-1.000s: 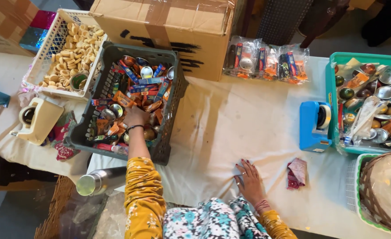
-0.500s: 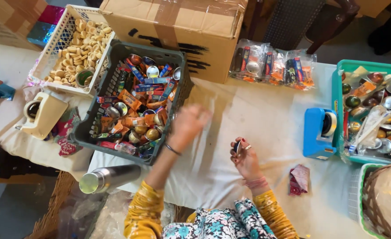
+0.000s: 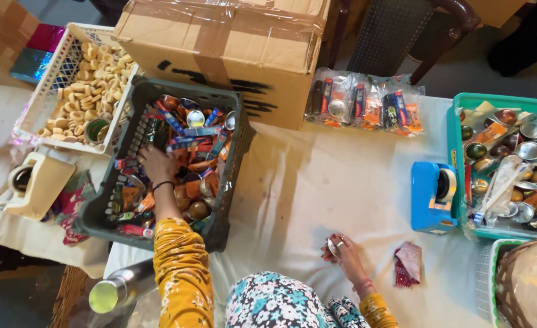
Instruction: The person sits at a table and packs small items, including tubes and metal cups, into clear plastic bags. They retrieve items from a grey crate, place them into bags, and arrange the filled bags on the table.
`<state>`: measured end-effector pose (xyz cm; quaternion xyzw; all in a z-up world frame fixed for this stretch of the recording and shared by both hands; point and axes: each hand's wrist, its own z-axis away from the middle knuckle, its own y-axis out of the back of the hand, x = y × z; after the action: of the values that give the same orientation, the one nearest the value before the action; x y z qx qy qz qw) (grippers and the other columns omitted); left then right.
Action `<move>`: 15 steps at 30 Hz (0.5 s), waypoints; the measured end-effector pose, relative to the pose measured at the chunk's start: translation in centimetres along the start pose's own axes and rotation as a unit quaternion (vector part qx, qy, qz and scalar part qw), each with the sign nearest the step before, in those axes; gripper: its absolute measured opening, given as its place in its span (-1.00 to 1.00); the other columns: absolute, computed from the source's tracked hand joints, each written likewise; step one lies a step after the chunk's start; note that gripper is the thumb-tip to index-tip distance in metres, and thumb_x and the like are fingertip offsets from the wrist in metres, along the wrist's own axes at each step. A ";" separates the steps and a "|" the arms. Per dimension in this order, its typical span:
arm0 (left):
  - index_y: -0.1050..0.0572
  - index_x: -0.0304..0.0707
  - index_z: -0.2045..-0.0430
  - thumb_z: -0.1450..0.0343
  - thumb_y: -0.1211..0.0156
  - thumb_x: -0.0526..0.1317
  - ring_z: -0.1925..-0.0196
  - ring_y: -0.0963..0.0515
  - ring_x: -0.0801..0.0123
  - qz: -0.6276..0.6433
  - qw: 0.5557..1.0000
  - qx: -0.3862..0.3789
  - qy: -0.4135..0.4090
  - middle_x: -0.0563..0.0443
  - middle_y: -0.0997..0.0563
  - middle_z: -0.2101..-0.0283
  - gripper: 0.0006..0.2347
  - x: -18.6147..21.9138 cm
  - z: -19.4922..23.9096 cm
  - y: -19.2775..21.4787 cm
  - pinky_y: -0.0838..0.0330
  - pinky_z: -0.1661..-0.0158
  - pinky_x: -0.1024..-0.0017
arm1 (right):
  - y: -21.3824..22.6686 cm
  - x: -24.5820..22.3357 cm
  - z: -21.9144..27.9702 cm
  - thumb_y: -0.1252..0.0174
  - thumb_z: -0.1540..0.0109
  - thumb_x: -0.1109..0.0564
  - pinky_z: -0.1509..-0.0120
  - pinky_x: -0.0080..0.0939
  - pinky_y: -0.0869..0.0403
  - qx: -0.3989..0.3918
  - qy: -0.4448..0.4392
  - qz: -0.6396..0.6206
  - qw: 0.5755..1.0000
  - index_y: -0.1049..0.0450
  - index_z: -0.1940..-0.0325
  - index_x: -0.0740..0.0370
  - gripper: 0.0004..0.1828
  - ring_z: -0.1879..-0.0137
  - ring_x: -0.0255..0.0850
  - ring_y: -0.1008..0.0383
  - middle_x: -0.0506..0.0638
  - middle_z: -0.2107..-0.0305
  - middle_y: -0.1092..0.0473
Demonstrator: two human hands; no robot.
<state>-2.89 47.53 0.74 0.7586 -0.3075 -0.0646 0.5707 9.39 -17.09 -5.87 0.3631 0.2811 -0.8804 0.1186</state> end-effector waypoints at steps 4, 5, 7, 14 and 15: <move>-0.29 -0.56 -0.17 -0.34 -0.28 0.01 -0.21 -0.30 -0.41 -0.027 0.997 -0.050 0.059 -0.52 -0.38 -0.18 -0.36 2.3 -0.4 3.1 -0.22 -0.15 -0.12 | -0.9 -0.9 0.0 0.01 -0.36 -0.04 0.34 -0.20 -0.50 0.014 -0.002 0.057 0.998 -0.43 0.09 0.24 -0.71 0.42 -0.15 -0.55 0.12 0.41 -0.56; -0.28 -0.52 -0.19 -0.37 -0.25 0.04 -0.23 -0.29 -0.40 -0.014 0.993 -0.087 0.083 -0.50 -0.37 -0.19 -0.37 2.0 -1.0 2.4 -0.22 -0.17 -0.13 | -0.7 -0.8 -0.3 0.01 -0.35 -0.03 0.34 -0.19 -0.51 0.019 0.000 0.059 0.998 -0.43 0.09 0.24 -0.71 0.42 -0.14 -0.56 0.13 0.40 -0.56; -0.27 -0.48 -0.22 -0.41 -0.21 0.07 -0.26 -0.29 -0.38 -0.007 0.985 -0.130 0.112 -0.47 -0.36 -0.21 -0.38 0.8 -0.6 1.6 -0.22 -0.18 -0.14 | -0.5 -0.3 0.0 0.01 -0.35 -0.02 0.34 -0.18 -0.52 0.021 -0.008 0.061 0.998 -0.43 0.09 0.25 -0.71 0.41 -0.13 -0.56 0.13 0.40 -0.56; -0.36 -0.27 -0.20 -0.48 -0.05 -0.03 -0.20 -0.43 -0.31 0.025 0.995 -0.078 0.057 -0.30 -0.46 -0.21 -0.57 2.1 1.2 2.4 -0.27 -0.16 -0.19 | -1.1 -1.0 0.5 0.02 -0.37 -0.02 0.28 -0.19 -0.52 0.010 0.015 0.031 0.999 -0.43 0.04 0.29 -0.69 0.37 -0.13 -0.57 0.15 0.36 -0.55; -0.38 -0.25 -0.17 -0.50 -0.03 -0.04 -0.17 -0.47 -0.30 0.017 0.995 -0.085 0.057 -0.28 -0.49 -0.19 -0.61 2.5 1.2 2.7 -0.26 -0.16 -0.21 | -1.2 -1.1 0.7 0.01 -0.37 -0.01 0.26 -0.19 -0.54 0.007 0.024 0.022 0.999 -0.43 0.03 0.30 -0.68 0.36 -0.13 -0.57 0.16 0.35 -0.55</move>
<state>-2.49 44.74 3.44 0.7044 -0.2804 -0.0376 0.6510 9.26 -16.54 -4.23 0.3910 0.2693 -0.8706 0.1289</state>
